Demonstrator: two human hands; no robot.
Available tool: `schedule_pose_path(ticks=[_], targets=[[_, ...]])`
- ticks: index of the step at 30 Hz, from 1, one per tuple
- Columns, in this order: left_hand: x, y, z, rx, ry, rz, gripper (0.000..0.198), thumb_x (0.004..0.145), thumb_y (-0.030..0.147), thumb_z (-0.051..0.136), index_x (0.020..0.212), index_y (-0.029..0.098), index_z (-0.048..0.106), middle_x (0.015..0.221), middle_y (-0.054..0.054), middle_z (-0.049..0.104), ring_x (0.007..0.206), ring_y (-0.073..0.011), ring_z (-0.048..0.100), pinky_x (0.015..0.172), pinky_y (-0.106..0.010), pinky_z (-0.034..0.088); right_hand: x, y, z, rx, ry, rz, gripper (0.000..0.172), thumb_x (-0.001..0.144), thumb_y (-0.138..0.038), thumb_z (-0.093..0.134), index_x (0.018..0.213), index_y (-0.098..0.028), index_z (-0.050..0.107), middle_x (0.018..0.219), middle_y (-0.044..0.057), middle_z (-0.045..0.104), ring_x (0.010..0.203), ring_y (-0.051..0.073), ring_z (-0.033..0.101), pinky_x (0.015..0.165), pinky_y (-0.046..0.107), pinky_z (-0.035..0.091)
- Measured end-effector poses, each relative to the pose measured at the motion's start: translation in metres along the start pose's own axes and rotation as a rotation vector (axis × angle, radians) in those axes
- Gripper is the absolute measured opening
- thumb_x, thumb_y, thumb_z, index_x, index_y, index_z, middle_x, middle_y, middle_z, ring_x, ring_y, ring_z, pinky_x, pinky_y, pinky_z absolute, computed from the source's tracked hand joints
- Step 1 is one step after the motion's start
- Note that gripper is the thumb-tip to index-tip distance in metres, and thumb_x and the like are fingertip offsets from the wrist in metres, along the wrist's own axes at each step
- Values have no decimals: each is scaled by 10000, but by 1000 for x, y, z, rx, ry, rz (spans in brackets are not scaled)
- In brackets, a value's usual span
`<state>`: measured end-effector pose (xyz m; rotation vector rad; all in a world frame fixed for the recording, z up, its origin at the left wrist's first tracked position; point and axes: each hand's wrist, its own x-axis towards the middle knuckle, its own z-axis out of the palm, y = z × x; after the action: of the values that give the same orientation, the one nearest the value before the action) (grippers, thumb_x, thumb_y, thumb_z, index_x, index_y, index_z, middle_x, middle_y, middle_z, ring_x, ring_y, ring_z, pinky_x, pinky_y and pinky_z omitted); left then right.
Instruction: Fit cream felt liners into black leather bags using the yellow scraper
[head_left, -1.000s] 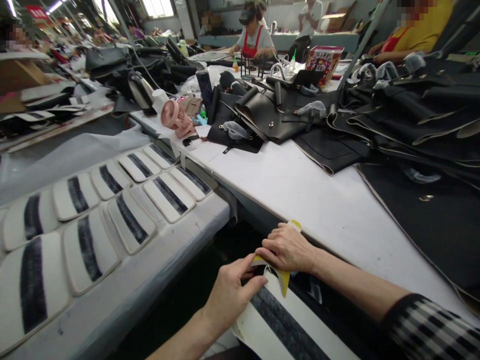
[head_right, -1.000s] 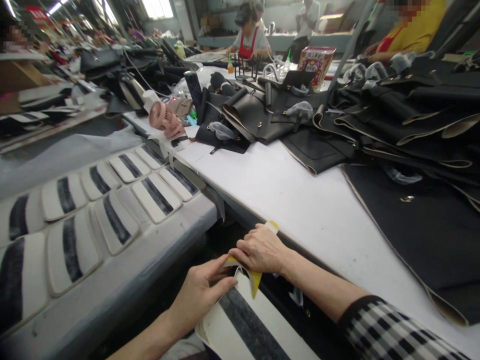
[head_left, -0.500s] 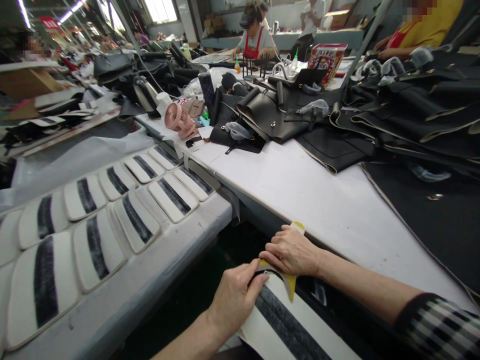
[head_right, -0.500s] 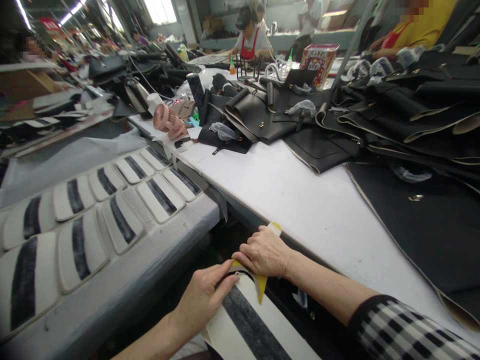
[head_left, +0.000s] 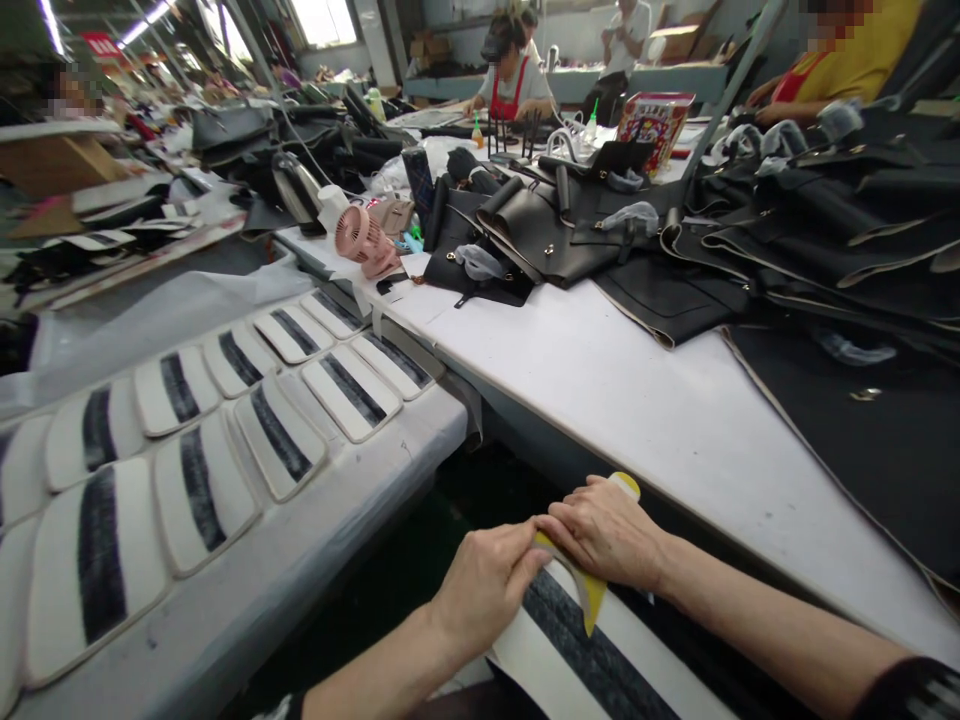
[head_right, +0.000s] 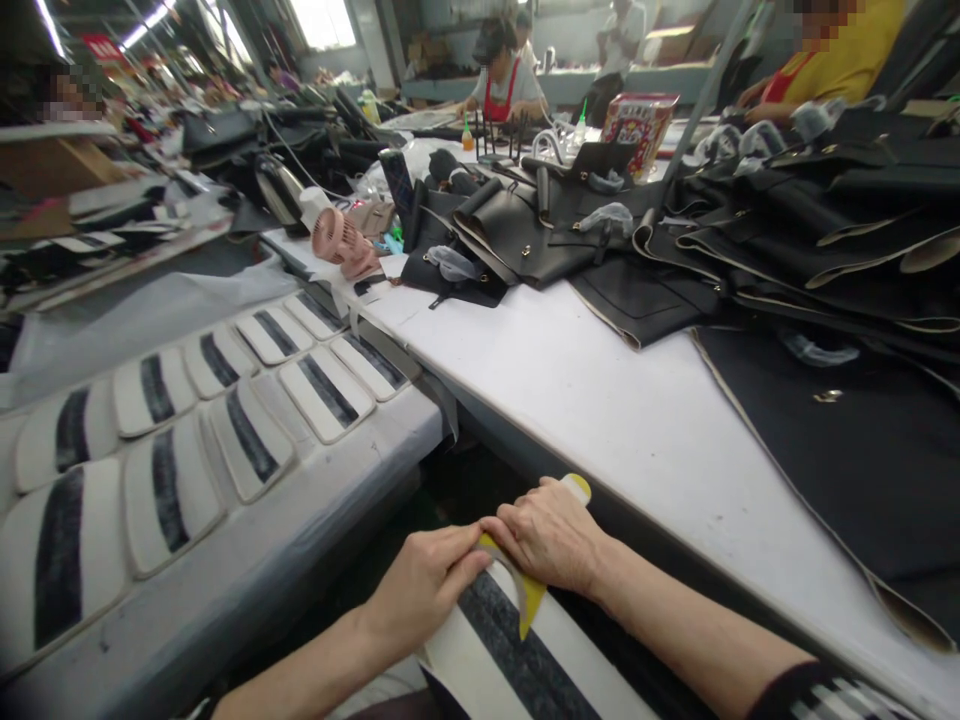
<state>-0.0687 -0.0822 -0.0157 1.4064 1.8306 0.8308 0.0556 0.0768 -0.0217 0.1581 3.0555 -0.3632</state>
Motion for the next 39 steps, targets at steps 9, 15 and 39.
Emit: schedule_pose_path(ticks=[9,15,39], targets=[[28,-29,15,-976,-182,-284,468,877,505,563,1089,118,720,988,-88,727,1011,-259,629,945,-376,432,-16,-8,2,15,-8,92,465,1045,-379,245,810,-234,619,693,-8,677,621,160,605,634,344,178],[32,-38,16,-949,-244,-237,443,876,452,586,1176,142,691,1103,-102,715,1039,-250,628,963,-370,428,-23,-6,6,35,-6,132,485,1046,-375,235,744,-225,584,662,-11,641,616,160,575,643,350,185],[42,-48,25,-717,-269,-234,604,813,643,567,1120,139,696,1017,-78,707,936,-233,618,859,-310,450,-134,-31,-23,558,81,909,464,920,-610,400,684,-245,561,631,60,595,564,186,530,545,342,346]])
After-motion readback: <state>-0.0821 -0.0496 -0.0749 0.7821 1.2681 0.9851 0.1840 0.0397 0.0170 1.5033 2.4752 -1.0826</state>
